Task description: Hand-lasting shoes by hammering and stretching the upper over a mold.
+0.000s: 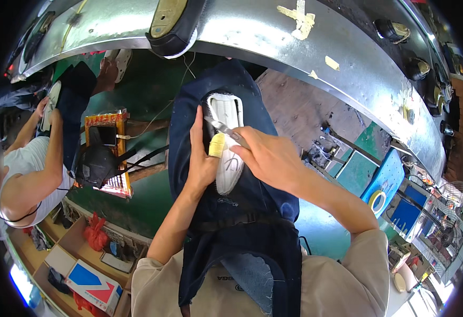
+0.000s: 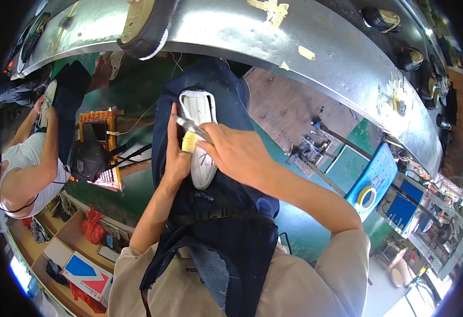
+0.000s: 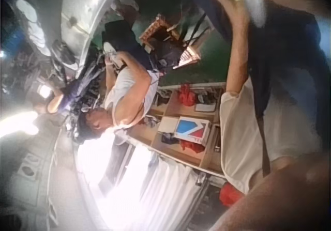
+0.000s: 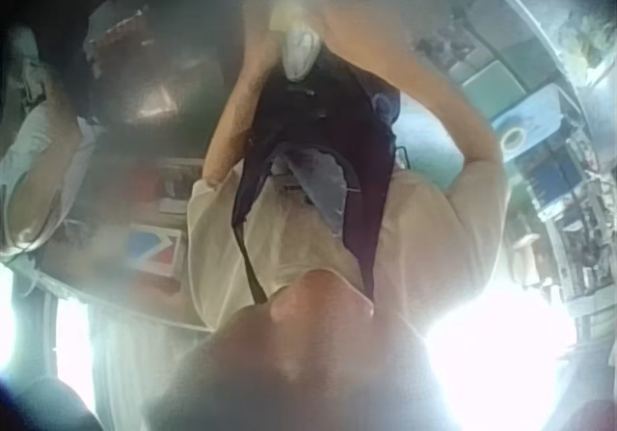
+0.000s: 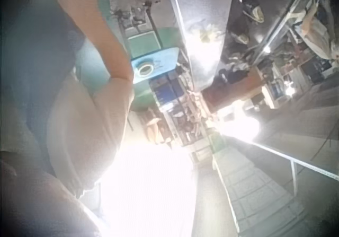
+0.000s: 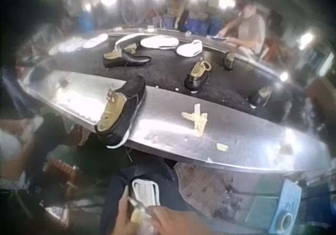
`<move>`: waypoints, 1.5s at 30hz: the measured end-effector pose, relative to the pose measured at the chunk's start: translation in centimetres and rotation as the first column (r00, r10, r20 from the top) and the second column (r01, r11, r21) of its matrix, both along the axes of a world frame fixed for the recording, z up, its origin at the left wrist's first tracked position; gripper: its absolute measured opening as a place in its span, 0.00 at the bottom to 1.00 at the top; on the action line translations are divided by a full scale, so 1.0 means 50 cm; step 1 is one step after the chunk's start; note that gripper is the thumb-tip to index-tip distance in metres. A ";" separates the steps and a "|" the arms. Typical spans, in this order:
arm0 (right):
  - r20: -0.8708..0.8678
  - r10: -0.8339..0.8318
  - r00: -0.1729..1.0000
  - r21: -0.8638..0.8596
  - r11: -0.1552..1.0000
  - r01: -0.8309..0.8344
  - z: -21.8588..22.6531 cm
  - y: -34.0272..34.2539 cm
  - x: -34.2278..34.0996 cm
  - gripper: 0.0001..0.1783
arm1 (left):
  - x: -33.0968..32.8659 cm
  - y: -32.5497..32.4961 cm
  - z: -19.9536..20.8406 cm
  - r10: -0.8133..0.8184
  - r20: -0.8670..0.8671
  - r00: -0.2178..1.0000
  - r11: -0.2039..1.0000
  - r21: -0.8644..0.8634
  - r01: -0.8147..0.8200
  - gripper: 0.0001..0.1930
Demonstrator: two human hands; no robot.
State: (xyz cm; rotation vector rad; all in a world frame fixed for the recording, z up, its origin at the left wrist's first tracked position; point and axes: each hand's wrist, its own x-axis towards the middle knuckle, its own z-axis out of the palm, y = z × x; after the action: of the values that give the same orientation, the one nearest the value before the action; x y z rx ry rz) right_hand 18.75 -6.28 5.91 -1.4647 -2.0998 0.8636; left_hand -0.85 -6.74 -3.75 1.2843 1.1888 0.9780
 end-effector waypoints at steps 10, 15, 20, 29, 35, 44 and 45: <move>0.169 0.056 0.984 -0.037 0.998 -0.050 -0.055 0.034 -0.009 0.16 | -0.002 -0.006 0.017 -0.059 -0.142 0.988 0.998 0.008 0.061 0.46; 0.084 0.028 0.996 -0.463 0.886 0.014 0.001 0.038 0.031 0.19 | -0.025 0.015 0.027 -0.129 0.166 0.978 0.965 -0.204 0.162 0.47; -0.083 0.238 0.968 -0.725 0.652 -0.222 0.012 -0.011 0.063 0.21 | -0.025 0.038 0.038 -0.138 0.025 0.990 0.983 -0.119 0.140 0.47; -0.116 0.103 0.988 -0.911 0.386 -0.148 0.037 -0.018 0.057 0.23 | 0.012 -0.065 0.034 0.147 0.239 0.960 0.969 -0.230 -0.092 0.44; -0.041 0.221 0.974 -0.613 0.764 -0.199 0.042 -0.053 0.092 0.19 | -0.010 -0.131 0.036 0.199 0.194 0.961 0.823 -0.565 -0.056 0.35; 0.203 0.237 0.950 -0.082 0.971 -0.225 -0.013 -0.012 0.019 0.16 | -0.013 -0.118 0.018 -0.058 0.112 0.992 0.928 -0.360 0.095 0.46; 0.178 0.196 0.964 -0.052 0.981 -0.189 0.002 -0.013 0.019 0.16 | -0.007 -0.114 0.028 -0.067 0.127 0.990 0.935 -0.338 0.106 0.47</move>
State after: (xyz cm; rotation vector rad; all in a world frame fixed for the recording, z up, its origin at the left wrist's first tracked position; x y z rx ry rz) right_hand 19.73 -6.92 6.01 -1.4208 -2.4064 0.8679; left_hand -1.21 -12.46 -2.36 0.9803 1.1460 0.7285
